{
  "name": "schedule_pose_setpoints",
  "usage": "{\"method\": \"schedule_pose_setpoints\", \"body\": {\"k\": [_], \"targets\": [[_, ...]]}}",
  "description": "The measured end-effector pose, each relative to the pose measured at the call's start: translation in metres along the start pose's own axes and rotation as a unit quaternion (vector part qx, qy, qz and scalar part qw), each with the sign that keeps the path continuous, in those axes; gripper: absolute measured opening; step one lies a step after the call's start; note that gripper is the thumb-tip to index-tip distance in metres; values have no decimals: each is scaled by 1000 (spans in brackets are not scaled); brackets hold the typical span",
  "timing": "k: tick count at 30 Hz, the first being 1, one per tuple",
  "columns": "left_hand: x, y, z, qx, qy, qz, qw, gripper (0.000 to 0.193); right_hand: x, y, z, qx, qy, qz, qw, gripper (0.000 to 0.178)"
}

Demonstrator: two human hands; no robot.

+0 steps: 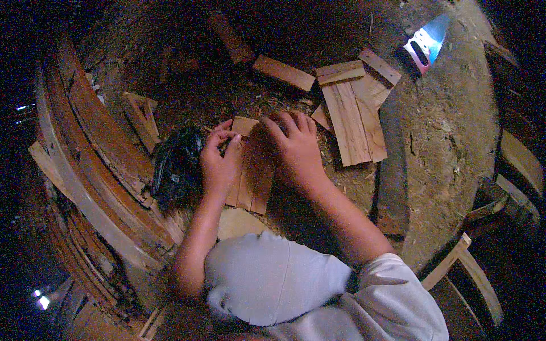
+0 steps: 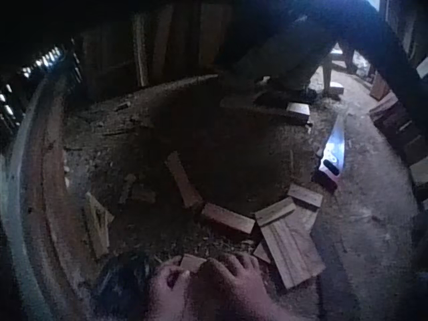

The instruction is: The person assembles small wooden pieces into a rectangular frame on the floor. They align the pieces, insert nails, and use a hammer to secure the joints. The person repeatedly picks up nails and hammers them into the wood.

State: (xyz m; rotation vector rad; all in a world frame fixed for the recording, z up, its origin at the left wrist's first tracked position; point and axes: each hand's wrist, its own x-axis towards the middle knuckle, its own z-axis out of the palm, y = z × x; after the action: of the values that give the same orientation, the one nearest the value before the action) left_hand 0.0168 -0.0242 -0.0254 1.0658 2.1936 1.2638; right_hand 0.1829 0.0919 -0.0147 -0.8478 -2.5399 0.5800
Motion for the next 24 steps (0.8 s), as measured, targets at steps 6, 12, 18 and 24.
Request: {"method": "schedule_pose_setpoints", "body": {"k": [6, 12, 18, 24], "targets": [[-2, 8, 1, -16, -9, -52, 998, 9, 1, -3, 8, -7, 1, -2, 1000, 50], [-1, 10, 4, -15, 25, -29, 999, 7, 1, -2, 9, 5, 0, 2, 1000, 47], [-1, 12, 0, -28, -5, -75, 997, 7, 2, -3, 6, 14, -14, 18, 1000, 46], [1, 21, -2, -83, 12, -121, 989, 14, 2, -4, 3, 4, -26, 29, 999, 49]]}}
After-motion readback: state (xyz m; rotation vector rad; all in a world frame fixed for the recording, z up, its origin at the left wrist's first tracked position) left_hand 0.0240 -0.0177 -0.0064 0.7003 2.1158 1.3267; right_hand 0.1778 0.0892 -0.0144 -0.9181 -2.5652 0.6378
